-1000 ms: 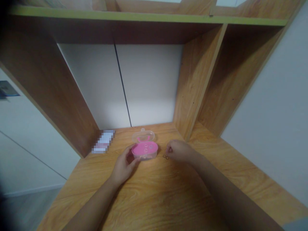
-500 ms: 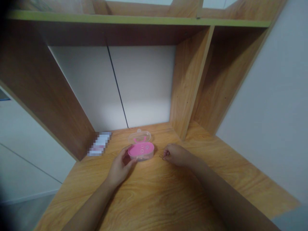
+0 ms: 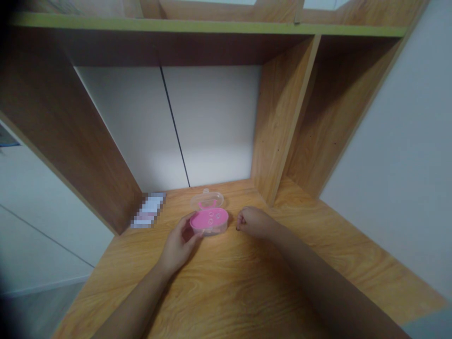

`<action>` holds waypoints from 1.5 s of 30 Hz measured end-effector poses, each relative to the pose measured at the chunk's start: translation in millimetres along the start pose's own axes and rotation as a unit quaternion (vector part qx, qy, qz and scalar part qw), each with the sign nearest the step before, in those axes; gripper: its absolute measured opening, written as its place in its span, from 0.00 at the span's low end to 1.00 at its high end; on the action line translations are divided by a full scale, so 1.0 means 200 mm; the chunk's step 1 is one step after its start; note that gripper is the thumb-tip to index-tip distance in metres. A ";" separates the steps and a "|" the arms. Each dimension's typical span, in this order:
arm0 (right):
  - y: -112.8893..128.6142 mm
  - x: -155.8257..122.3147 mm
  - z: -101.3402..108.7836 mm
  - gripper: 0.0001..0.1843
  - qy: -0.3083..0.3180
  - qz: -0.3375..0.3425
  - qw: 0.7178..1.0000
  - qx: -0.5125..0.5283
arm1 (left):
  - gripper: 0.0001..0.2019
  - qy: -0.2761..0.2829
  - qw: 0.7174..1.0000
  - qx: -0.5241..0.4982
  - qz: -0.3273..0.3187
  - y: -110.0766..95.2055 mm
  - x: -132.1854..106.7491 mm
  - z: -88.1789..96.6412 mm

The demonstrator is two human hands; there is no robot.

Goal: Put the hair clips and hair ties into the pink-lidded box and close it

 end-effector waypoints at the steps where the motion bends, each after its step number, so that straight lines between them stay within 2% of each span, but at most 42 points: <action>1: 0.01 0.01 0.00 0.05 0.001 0.001 1.000 -0.007 | 0.29 0.000 1.000 -0.002 0.000 0.00 0.00 0.00; 9: 0.03 0.03 0.01 0.05 0.018 -0.007 0.996 -0.092 | 0.28 0.005 1.000 0.010 -0.011 0.00 0.00 0.00; 15: 0.12 0.01 0.02 0.08 0.021 0.027 0.987 -0.156 | 0.28 0.004 1.000 0.006 -0.010 -0.01 0.00 0.01; 21: 0.15 0.02 0.12 0.11 0.002 0.040 0.986 -0.163 | 0.29 0.000 1.000 0.023 -0.017 -0.01 0.00 0.01; 24: 0.23 0.04 0.19 0.12 -0.034 0.056 0.989 -0.132 | 0.30 -0.003 1.000 0.023 -0.019 0.01 0.00 0.00; 28: 0.42 0.08 0.24 0.13 -0.045 0.105 0.985 -0.129 | 0.34 -0.004 1.000 -0.003 -0.011 0.01 0.00 0.00; 31: 0.56 0.13 0.22 0.14 -0.038 0.140 0.977 -0.158 | 0.34 0.003 1.000 -0.004 -0.005 0.02 0.00 0.00; 34: 0.64 0.19 0.16 0.16 -0.050 0.160 0.966 -0.195 | 0.35 0.003 1.000 0.005 -0.002 0.02 0.00 0.00; 39: 0.67 0.25 0.09 0.15 -0.049 0.154 0.962 -0.218 | 0.36 0.000 1.000 0.002 -0.003 0.03 0.00 -0.01; 45: 0.67 0.21 0.11 0.14 -0.066 0.179 0.958 -0.214 | 0.36 -0.004 1.000 -0.009 -0.001 0.03 0.00 -0.01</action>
Point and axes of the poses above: each hand's wrist, its own x-axis towards the middle knuckle, its own z-axis out of the back of the hand, y = z × x, the point moved 2 cm from there along x, towards the middle knuckle, and after that the axes turned 1 degree about x, right-handed, at the moved point
